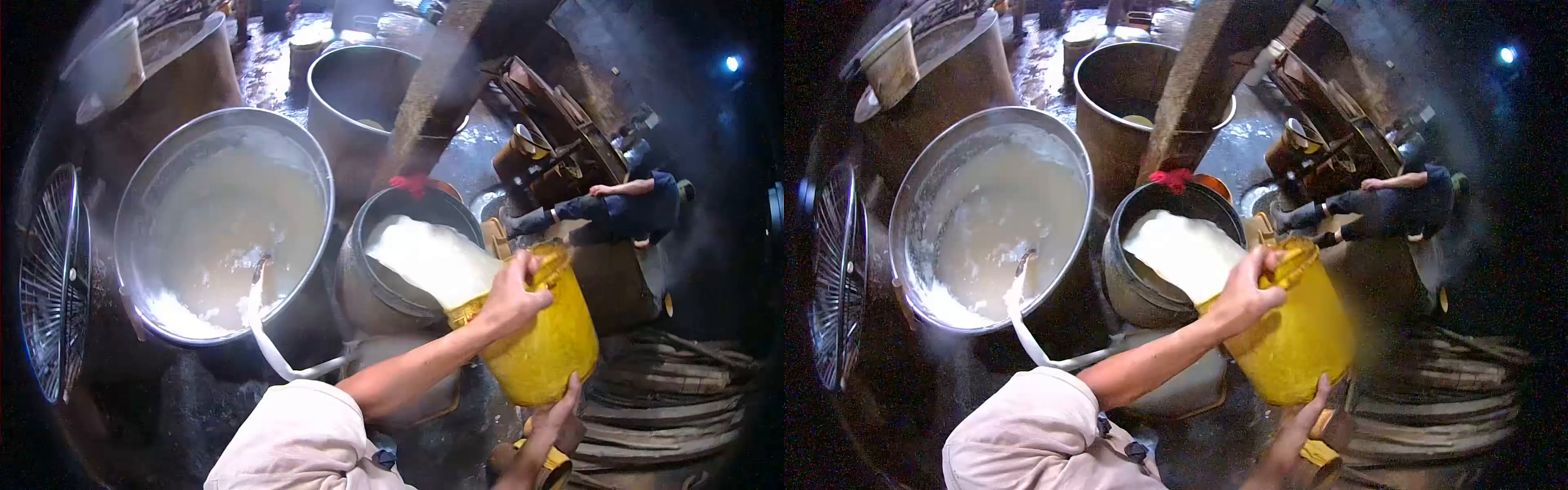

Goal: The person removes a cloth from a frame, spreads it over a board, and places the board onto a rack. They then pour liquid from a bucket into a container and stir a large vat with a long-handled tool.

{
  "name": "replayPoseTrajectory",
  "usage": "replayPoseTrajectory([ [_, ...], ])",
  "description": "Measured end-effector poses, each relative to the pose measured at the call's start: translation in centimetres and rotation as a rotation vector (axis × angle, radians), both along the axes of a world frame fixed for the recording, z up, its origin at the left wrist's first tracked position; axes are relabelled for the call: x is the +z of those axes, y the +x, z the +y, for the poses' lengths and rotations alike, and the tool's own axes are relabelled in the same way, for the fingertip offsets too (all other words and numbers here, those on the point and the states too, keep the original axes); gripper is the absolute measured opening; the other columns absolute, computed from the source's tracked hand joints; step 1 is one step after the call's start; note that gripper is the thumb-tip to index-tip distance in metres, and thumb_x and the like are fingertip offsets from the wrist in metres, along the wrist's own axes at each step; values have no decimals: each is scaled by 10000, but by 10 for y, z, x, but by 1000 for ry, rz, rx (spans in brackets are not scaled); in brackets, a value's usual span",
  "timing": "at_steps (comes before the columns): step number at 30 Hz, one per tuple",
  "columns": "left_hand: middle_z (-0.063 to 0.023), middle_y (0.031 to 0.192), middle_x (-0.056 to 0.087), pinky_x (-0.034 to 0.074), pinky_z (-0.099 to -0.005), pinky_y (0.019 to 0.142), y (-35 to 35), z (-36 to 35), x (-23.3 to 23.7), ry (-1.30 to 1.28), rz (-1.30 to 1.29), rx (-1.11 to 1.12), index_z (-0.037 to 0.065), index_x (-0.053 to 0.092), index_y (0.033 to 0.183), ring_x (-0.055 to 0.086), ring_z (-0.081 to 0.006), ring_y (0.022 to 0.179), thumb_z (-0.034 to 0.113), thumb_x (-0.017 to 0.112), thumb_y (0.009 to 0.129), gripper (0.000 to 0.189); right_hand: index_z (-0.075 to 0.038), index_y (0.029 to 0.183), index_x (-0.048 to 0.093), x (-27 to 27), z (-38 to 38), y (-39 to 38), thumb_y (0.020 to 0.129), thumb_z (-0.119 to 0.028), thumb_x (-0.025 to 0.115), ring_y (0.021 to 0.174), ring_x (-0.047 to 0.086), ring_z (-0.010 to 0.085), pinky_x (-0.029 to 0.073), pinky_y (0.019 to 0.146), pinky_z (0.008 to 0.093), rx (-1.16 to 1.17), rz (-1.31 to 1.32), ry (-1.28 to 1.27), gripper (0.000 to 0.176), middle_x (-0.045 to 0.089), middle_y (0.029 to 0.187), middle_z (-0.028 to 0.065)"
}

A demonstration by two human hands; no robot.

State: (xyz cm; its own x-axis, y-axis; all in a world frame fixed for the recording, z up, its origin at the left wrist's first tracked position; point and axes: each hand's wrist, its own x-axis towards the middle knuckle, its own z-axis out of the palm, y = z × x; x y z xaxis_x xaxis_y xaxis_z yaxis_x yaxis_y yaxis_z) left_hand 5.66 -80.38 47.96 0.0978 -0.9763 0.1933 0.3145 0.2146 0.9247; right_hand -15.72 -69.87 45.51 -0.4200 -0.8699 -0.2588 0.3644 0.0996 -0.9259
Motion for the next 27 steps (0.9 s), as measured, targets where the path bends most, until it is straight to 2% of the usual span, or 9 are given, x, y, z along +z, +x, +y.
replayPoseTrajectory([
  [7, -63, 899, 515, 422, -255, 781, 54, 17, -20, 17, 903, 322, 64, 381, 857, 504, -112, 820, 50, 652, 748, 292, -48, 1371, 248, 95, -45, 87, 778, -209, 583, 1247, 313, 272, 240, 1026, 379, 337, 833, -286, 700, 305, 1372, 141],
  [8, -44, 870, 513, 420, -239, 770, 54, 18, -36, 18, 884, 368, 76, 383, 840, 501, -97, 792, 59, 655, 764, 284, -39, 1386, 214, 102, -42, 98, 759, -177, 580, 1274, 273, 275, 193, 1048, 382, 383, 1054, -356, 739, 263, 1397, 146],
  [13, -25, 836, 505, 432, -220, 699, 41, 22, -54, -21, 808, 453, 91, 371, 806, 496, -84, 738, 62, 676, 754, 311, -41, 1403, 160, 72, -20, 74, 675, -154, 575, 1300, 220, 281, 146, 1063, 399, 305, 1290, -454, 845, 213, 1421, 151],
  [17, -17, 803, 493, 404, -243, 629, 1, 42, -69, 26, 239, 265, 101, 362, 775, 487, -99, 728, 159, 764, 652, 424, -35, 1391, 183, -25, 13, -17, 771, -296, 537, 1280, 252, 301, 196, 1048, 439, 83, 590, -482, 760, 237, 1409, 153],
  [21, -101, 730, 492, 406, -355, 635, -71, 84, -96, -17, -541, 135, 58, 409, 799, 508, -262, 683, 279, 795, 559, 505, -69, 1367, 245, -152, 75, -63, 867, -318, 483, 1235, 348, 304, 264, 1038, 465, -233, -562, -226, 607, 327, 1379, 113],
  [22, -116, 740, 504, 408, -371, 655, -86, 93, -110, 26, -579, 31, 57, 420, 805, 511, -293, 701, 299, 793, 555, 510, -71, 1361, 257, -190, 96, -69, 872, -318, 486, 1239, 346, 294, 264, 1038, 459, -123, -118, -80, 594, 331, 1378, 115],
  [24, -149, 752, 521, 417, -393, 675, -109, 108, -149, 110, -657, -121, 50, 428, 824, 531, -323, 735, 383, 793, 549, 565, -73, 1356, 269, -233, 122, -65, 877, -317, 489, 1242, 344, 285, 264, 1038, 452, -21, 304, 100, 581, 335, 1378, 117],
  [26, -121, 718, 537, 425, -372, 602, -125, 117, -215, 343, -616, -87, 46, 443, 799, 540, -258, 668, 505, 757, 591, 594, -68, 1371, 239, -265, 145, -75, 875, -273, 517, 1250, 328, 283, 265, 1040, 418, -207, -394, 56, 604, 304, 1395, 121],
  [27, -100, 705, 546, 428, -351, 574, -128, 120, -247, 524, -623, -71, 49, 455, 782, 544, -227, 653, 533, 740, 614, 587, -68, 1371, 239, -276, 146, -82, 875, -273, 517, 1250, 328, 283, 265, 1040, 418, -234, -403, 77, 604, 304, 1395, 121],
])
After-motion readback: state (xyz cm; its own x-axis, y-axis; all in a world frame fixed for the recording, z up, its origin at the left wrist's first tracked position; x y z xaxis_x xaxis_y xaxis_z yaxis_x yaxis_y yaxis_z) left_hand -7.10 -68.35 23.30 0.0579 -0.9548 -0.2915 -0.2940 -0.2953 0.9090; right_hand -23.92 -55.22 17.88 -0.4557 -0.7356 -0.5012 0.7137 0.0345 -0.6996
